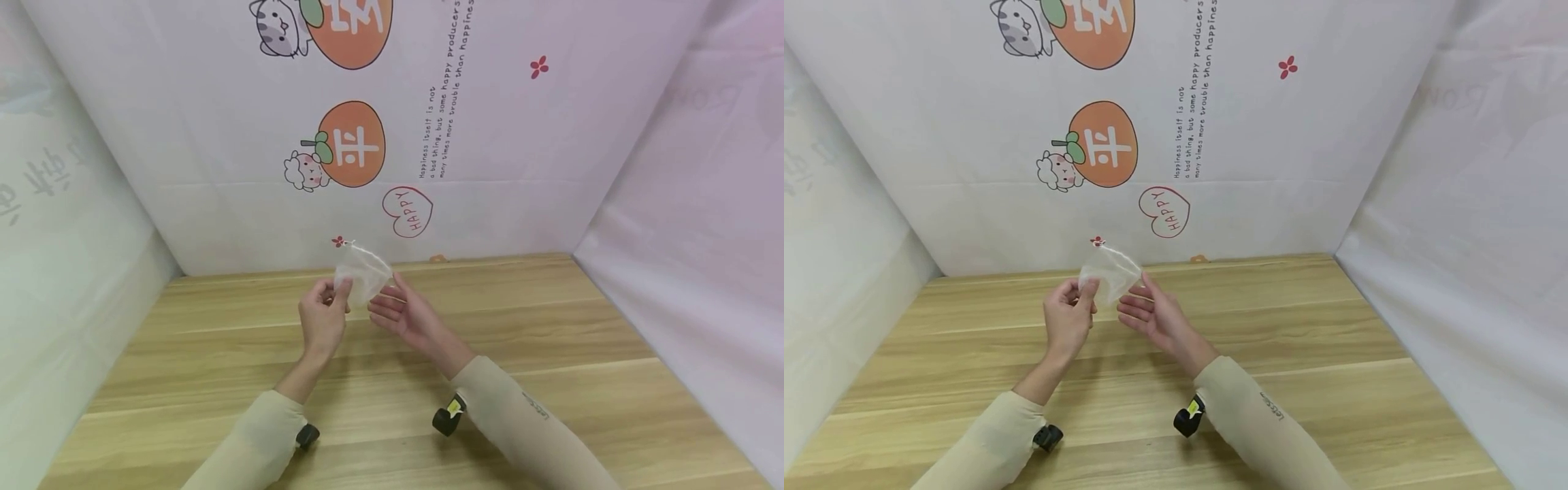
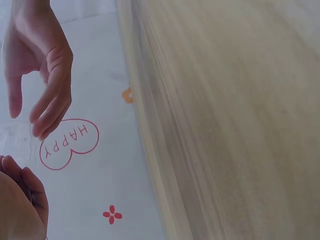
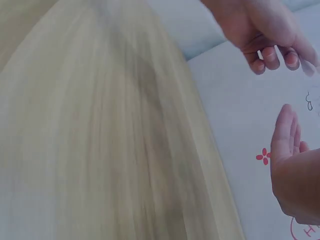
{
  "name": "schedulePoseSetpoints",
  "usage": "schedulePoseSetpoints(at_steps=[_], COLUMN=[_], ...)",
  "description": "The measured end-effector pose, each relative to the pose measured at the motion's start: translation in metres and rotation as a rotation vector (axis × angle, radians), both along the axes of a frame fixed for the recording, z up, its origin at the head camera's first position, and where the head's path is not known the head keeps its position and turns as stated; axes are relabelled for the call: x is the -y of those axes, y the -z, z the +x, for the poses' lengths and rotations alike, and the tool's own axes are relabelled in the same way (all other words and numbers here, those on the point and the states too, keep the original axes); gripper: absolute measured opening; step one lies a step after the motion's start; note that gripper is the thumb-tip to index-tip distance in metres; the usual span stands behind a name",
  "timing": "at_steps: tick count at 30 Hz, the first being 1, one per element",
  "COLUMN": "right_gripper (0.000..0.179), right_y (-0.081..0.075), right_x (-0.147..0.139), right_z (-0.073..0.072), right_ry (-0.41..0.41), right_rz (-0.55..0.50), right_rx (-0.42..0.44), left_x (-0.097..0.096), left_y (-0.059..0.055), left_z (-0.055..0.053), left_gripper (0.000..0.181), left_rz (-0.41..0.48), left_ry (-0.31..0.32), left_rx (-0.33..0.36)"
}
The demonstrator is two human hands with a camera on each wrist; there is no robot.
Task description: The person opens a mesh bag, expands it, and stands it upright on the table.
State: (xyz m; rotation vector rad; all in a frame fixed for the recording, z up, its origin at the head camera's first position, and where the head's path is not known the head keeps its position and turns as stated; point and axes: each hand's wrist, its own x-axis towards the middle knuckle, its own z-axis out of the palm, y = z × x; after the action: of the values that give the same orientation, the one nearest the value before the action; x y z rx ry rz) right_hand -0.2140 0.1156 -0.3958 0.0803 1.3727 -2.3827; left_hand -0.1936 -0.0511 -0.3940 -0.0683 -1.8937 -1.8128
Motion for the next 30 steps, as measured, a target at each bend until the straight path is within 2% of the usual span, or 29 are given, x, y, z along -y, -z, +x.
schedulePoseSetpoints(at_steps=[2,5,7,9,13,18,20,25,28,30], right_gripper=[0.062,0.046,0.037,0.031,0.025,0.021,0.020,0.019,0.019,0.020], right_y=[-0.001,-0.002,-0.004,-0.005,-0.006,-0.007,-0.007,-0.008,-0.009,-0.010], right_x=[0.001,0.002,0.003,0.003,0.004,0.001,-0.001,-0.006,-0.008,-0.010], right_z=[-0.001,-0.003,-0.003,-0.004,-0.004,-0.006,-0.008,-0.012,-0.013,-0.013], right_ry=[0.015,0.047,0.067,0.080,0.093,0.084,0.082,0.091,0.101,0.106], right_rz=[-0.058,-0.128,-0.153,-0.159,-0.150,-0.138,-0.130,-0.074,-0.025,0.007], right_rx=[0.011,0.021,0.021,0.026,0.034,0.043,0.044,0.034,0.021,0.014], left_x=[-0.002,-0.003,-0.001,0.001,0.005,0.013,0.017,0.032,0.041,0.046], left_y=[-0.008,-0.007,-0.003,0.006,0.007,0.005,0.005,0.008,0.012,0.014], left_z=[0.007,0.008,0.006,0.000,0.003,0.006,0.007,0.005,0.001,-0.001], left_gripper=[0.024,0.027,0.028,0.028,0.028,0.035,0.039,0.056,0.062,0.060], left_rz=[0.000,-0.002,0.003,0.001,-0.015,-0.092,-0.136,-0.238,-0.286,-0.290], left_ry=[0.010,0.031,0.044,0.055,0.089,0.161,0.217,0.408,0.536,0.615], left_rx=[0.010,0.006,-0.002,-0.004,0.016,0.061,0.100,0.226,0.248,0.249])
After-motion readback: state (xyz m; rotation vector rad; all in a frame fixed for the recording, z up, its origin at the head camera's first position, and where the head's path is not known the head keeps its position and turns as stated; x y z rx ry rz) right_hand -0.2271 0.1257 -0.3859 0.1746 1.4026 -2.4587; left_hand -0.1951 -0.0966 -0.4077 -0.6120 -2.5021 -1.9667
